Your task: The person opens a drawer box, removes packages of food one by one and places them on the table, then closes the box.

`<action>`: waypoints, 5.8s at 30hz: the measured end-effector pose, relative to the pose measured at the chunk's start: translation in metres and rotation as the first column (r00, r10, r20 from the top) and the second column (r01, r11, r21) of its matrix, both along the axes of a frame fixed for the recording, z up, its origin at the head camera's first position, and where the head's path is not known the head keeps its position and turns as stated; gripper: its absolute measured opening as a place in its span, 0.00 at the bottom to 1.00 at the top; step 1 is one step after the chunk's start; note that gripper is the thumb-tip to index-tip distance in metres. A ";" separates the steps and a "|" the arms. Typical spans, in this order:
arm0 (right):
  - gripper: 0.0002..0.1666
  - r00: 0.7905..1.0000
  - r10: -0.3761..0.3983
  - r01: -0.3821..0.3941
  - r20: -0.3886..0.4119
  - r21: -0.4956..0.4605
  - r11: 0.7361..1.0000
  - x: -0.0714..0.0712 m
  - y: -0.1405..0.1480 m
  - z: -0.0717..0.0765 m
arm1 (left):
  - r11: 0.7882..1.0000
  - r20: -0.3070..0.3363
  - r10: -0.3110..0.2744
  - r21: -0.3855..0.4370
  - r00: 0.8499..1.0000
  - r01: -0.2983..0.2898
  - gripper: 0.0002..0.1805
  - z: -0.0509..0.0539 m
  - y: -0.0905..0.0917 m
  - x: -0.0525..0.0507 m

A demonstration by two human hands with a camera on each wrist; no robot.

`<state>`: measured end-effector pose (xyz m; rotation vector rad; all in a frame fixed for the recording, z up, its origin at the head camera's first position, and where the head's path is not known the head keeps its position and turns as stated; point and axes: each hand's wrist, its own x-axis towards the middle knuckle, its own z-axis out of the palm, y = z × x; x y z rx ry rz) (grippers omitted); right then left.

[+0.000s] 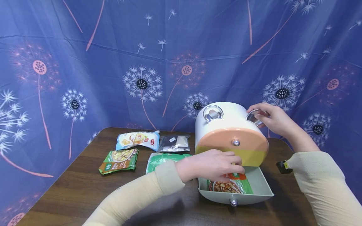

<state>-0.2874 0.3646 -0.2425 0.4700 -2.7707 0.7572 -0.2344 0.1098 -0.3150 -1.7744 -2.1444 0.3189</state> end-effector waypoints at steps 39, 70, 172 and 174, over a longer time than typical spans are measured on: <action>0.17 1.000 0.006 -0.006 -0.030 -0.003 1.000 -0.001 0.001 -0.001 | 0.978 0.038 0.073 -0.200 0.997 -0.064 0.30 -0.030 0.035 -0.002; 0.17 1.000 0.003 -0.004 -0.029 -0.007 1.000 -0.001 0.002 -0.001 | 0.941 0.105 0.183 -0.307 0.978 -0.143 0.20 -0.068 0.048 -0.011; 0.17 0.999 0.004 -0.005 -0.049 -0.006 1.000 -0.001 0.002 -0.002 | 0.984 -0.100 0.180 0.027 0.979 -0.178 0.15 -0.016 0.025 0.020; 0.17 0.999 0.007 -0.007 -0.045 -0.005 1.000 -0.001 0.002 -0.002 | 0.982 -0.104 0.186 0.039 0.977 -0.182 0.15 -0.012 0.024 0.022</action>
